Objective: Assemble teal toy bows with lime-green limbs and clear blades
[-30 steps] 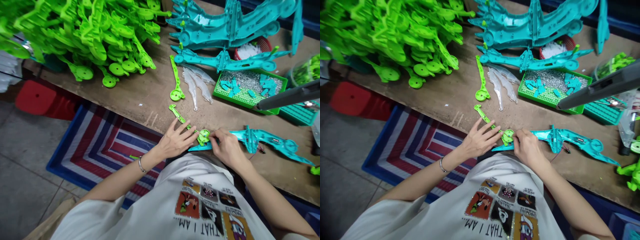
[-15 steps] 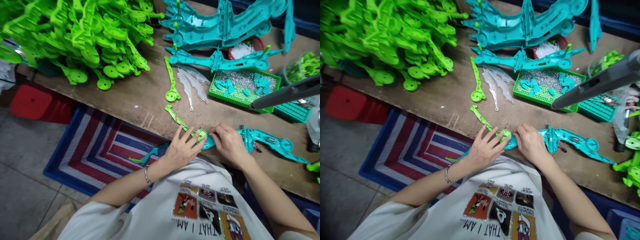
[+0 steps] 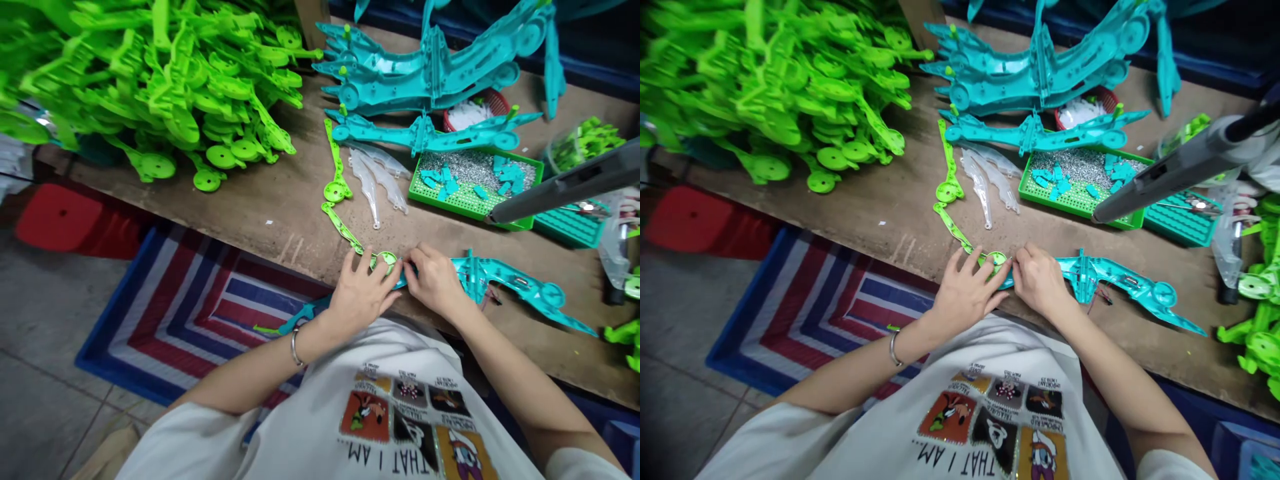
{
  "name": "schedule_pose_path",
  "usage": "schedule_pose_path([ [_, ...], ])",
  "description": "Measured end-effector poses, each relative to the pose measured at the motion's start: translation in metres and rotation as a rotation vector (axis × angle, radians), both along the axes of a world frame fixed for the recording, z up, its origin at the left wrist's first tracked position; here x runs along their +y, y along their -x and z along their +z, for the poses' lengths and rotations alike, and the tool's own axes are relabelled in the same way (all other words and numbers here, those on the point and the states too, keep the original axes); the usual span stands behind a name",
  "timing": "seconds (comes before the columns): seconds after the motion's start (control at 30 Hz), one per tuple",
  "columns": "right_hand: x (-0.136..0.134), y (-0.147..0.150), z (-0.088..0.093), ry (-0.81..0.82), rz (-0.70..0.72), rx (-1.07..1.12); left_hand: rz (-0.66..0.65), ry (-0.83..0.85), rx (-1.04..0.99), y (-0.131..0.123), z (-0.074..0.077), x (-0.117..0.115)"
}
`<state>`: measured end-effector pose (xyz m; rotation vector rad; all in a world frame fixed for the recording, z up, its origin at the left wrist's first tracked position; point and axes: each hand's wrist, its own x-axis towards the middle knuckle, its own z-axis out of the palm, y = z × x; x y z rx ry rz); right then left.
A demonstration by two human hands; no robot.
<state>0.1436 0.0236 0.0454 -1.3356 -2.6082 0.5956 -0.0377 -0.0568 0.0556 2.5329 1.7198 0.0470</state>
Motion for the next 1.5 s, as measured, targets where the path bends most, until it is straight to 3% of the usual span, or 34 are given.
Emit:
schedule_pose_path([
  [0.2,0.007,-0.013,0.019,0.208,0.086,0.039,0.07,0.036,0.042,-0.015,0.002,-0.003],
  [0.37,0.016,-0.016,0.022,0.269,0.126,0.018,0.103,0.082,0.041,-0.019,0.005,-0.004],
  [0.6,0.023,-0.018,0.024,0.188,0.181,-0.083,0.132,0.095,0.059,-0.024,0.006,-0.004],
  [0.9,0.018,-0.035,0.0,-0.021,0.198,0.012,0.152,0.042,-0.019,-0.026,0.002,-0.007],
  [1.2,0.022,-0.036,0.009,-0.044,0.301,-0.069,0.151,0.049,0.008,-0.028,-0.003,-0.009],
  [1.33,0.025,-0.05,0.011,-0.01,0.261,0.003,0.156,0.044,0.014,-0.029,-0.001,-0.008],
  [1.5,0.02,-0.07,0.009,0.033,0.03,0.121,0.161,0.046,-0.013,-0.028,0.0,-0.007],
])
